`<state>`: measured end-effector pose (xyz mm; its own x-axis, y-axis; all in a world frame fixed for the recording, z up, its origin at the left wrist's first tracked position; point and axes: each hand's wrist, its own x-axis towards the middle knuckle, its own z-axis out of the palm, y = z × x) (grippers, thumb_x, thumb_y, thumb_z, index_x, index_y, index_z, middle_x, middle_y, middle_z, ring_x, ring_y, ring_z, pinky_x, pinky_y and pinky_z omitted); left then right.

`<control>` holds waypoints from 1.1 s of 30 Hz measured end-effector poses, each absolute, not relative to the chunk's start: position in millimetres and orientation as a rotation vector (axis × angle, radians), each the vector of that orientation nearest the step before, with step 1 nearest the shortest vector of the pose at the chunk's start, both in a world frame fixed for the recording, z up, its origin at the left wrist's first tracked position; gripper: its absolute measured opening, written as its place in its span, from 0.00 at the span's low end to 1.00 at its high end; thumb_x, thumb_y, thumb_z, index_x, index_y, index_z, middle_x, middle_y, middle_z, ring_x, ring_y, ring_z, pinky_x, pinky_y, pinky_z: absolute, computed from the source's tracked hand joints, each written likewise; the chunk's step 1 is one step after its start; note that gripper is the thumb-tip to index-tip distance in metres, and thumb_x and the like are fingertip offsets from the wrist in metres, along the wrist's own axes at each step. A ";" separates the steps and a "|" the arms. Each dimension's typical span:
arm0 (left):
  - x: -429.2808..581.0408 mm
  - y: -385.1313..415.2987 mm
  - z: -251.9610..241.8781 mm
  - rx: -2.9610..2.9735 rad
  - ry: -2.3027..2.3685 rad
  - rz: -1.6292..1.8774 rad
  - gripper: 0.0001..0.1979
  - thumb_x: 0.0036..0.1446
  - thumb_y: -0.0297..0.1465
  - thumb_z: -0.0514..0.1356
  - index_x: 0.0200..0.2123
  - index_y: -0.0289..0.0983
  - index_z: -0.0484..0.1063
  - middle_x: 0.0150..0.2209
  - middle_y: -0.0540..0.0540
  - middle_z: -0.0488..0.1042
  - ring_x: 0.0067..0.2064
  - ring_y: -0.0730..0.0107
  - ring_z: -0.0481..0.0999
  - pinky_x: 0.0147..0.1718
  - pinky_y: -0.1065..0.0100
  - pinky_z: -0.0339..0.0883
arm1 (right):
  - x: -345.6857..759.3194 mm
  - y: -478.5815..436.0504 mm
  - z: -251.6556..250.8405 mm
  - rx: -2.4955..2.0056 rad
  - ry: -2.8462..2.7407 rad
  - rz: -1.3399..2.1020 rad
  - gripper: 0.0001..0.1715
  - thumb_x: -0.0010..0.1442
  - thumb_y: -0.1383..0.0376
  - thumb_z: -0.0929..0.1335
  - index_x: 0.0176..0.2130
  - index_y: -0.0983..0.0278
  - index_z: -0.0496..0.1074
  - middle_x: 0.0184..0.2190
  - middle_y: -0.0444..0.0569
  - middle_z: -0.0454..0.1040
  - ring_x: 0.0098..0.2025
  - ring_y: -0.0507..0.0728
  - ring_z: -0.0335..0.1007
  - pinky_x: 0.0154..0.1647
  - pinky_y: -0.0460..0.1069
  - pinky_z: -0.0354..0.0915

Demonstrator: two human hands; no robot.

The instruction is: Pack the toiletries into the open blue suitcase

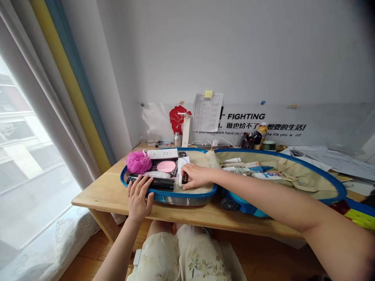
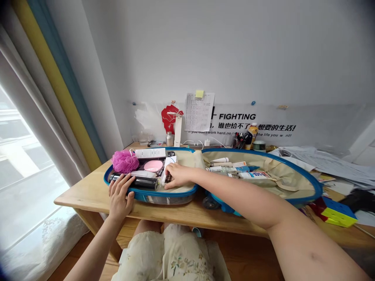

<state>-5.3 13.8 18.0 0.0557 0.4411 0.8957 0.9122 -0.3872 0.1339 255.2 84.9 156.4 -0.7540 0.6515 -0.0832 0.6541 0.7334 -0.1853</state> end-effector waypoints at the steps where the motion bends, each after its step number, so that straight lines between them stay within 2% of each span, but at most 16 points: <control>1: -5.8 14.1 17.7 -1.863 -1.348 -1.297 0.24 0.65 0.39 0.47 0.61 0.40 0.66 0.59 0.41 0.70 0.65 0.56 0.60 0.65 0.54 0.42 | 253.5 84.1 155.5 1.094 2.927 -0.304 0.26 0.52 0.51 0.72 0.44 0.65 0.68 0.46 0.57 0.69 0.51 0.63 0.64 0.52 0.55 0.64; 4: -6.6 14.5 17.5 -1.865 -1.325 -1.289 0.24 0.65 0.39 0.47 0.61 0.40 0.66 0.59 0.41 0.70 0.65 0.56 0.60 0.65 0.54 0.43 | 252.1 83.7 155.6 1.051 2.944 -0.290 0.21 0.54 0.54 0.71 0.42 0.66 0.71 0.46 0.58 0.69 0.52 0.64 0.63 0.54 0.57 0.62; 9: -5.6 14.0 19.5 -1.852 -1.301 -1.305 0.23 0.66 0.39 0.48 0.60 0.39 0.66 0.58 0.40 0.71 0.65 0.56 0.61 0.65 0.54 0.43 | 256.8 87.5 152.0 0.805 2.968 -0.387 0.25 0.51 0.60 0.74 0.49 0.63 0.72 0.45 0.52 0.73 0.48 0.58 0.68 0.51 0.51 0.64; 13: -5.5 14.2 19.2 -1.850 -1.288 -1.305 0.23 0.66 0.39 0.48 0.61 0.40 0.65 0.58 0.40 0.71 0.65 0.56 0.61 0.65 0.54 0.43 | 257.6 92.5 144.7 0.759 3.008 -0.372 0.22 0.53 0.64 0.72 0.49 0.63 0.73 0.45 0.52 0.74 0.48 0.58 0.68 0.52 0.52 0.63; 17: -6.0 14.8 17.8 -1.854 -1.290 -1.303 0.24 0.66 0.39 0.47 0.61 0.40 0.65 0.58 0.41 0.71 0.65 0.56 0.61 0.65 0.54 0.43 | 253.7 90.0 138.8 0.837 3.028 -0.329 0.21 0.55 0.65 0.71 0.49 0.65 0.73 0.45 0.55 0.73 0.49 0.60 0.67 0.52 0.55 0.63; 21: -6.5 15.0 18.0 -1.848 -1.282 -1.312 0.23 0.66 0.39 0.48 0.61 0.41 0.66 0.57 0.41 0.71 0.64 0.56 0.62 0.65 0.54 0.43 | 254.2 84.7 146.6 0.882 3.023 -0.344 0.21 0.54 0.62 0.72 0.48 0.63 0.74 0.44 0.53 0.74 0.49 0.59 0.68 0.53 0.53 0.63; 25: -7.3 15.3 17.8 -1.853 -1.267 -1.307 0.23 0.66 0.38 0.48 0.61 0.40 0.65 0.57 0.40 0.71 0.65 0.56 0.61 0.65 0.54 0.43 | 286.1 97.1 181.9 1.087 3.009 -0.344 0.23 0.58 0.56 0.68 0.52 0.59 0.72 0.52 0.52 0.73 0.53 0.59 0.68 0.55 0.52 0.63; 28: -7.5 15.5 16.9 -1.856 -1.275 -1.306 0.23 0.65 0.38 0.48 0.61 0.41 0.65 0.57 0.40 0.71 0.65 0.56 0.61 0.65 0.54 0.43 | 337.5 118.8 212.6 1.412 2.909 -0.294 0.26 0.62 0.54 0.62 0.57 0.59 0.68 0.54 0.53 0.72 0.52 0.59 0.70 0.52 0.53 0.66; 31: -7.1 15.4 16.5 -1.855 -1.284 -1.307 0.23 0.65 0.38 0.48 0.61 0.40 0.65 0.57 0.40 0.71 0.65 0.56 0.61 0.65 0.53 0.43 | 399.8 137.2 225.3 1.699 2.697 -0.234 0.28 0.59 0.52 0.63 0.55 0.59 0.70 0.54 0.54 0.73 0.52 0.63 0.70 0.50 0.56 0.67; 33: -6.7 15.1 16.9 -1.852 -1.277 -1.306 0.23 0.65 0.38 0.48 0.60 0.40 0.65 0.57 0.40 0.71 0.64 0.56 0.61 0.65 0.53 0.43 | 438.9 141.9 220.1 1.820 2.522 -0.229 0.27 0.53 0.52 0.67 0.49 0.60 0.75 0.48 0.56 0.76 0.48 0.66 0.73 0.47 0.58 0.68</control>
<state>-6.7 15.1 16.9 0.0841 0.3911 0.9165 0.9077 -0.4094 0.0915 438.9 141.9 220.1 -0.3186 0.9421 -0.1044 0.9455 0.3081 -0.1050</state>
